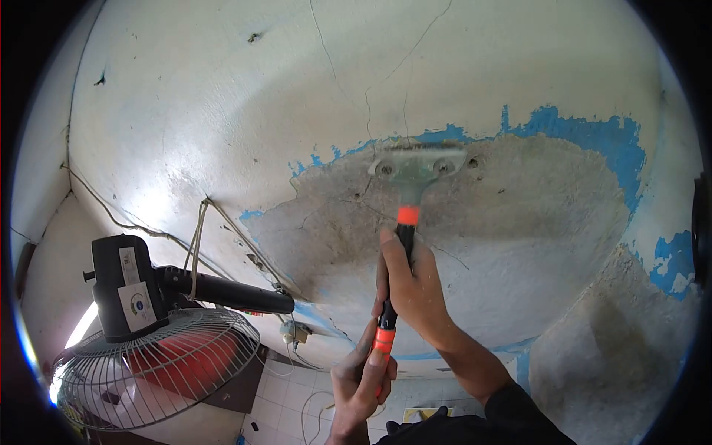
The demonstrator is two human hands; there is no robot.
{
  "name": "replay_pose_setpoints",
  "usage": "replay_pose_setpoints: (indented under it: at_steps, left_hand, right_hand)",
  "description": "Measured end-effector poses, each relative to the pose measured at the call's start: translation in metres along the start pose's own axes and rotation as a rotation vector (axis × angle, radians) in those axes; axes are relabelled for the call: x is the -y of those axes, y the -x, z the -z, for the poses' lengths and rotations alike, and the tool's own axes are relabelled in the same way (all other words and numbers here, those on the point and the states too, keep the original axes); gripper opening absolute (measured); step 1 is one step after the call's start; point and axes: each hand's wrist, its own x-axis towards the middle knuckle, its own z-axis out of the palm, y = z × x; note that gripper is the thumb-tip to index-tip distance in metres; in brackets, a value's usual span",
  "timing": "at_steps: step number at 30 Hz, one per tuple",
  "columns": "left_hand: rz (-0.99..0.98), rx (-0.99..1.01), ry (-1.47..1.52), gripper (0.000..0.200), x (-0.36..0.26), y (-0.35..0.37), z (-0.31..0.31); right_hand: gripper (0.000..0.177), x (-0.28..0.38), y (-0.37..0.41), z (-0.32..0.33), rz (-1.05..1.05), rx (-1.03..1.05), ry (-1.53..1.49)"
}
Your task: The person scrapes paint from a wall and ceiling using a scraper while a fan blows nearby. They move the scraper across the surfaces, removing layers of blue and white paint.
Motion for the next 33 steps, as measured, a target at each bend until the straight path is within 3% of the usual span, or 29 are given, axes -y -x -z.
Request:
replay_pose_setpoints:
  at_steps: [12,15,31,33]
  left_hand:
    - [-0.003,0.013,-0.032,0.052,-0.01,0.0,0.001]
    - [-0.004,0.015,-0.063,0.052,-0.008,-0.001,-0.003]
    - [0.098,-0.016,-0.129,0.052,-0.008,0.015,-0.019]
    - [0.029,-0.054,-0.165,0.059,-0.004,0.008,-0.025]
  right_hand:
    - [0.035,0.005,-0.002,-0.002,-0.016,-0.006,-0.001]
    - [0.049,0.002,0.0,0.002,0.0,-0.035,0.017]
    - [0.047,0.005,0.005,0.016,0.007,-0.013,0.03]
    - [0.046,0.009,0.002,0.018,0.028,-0.012,0.054]
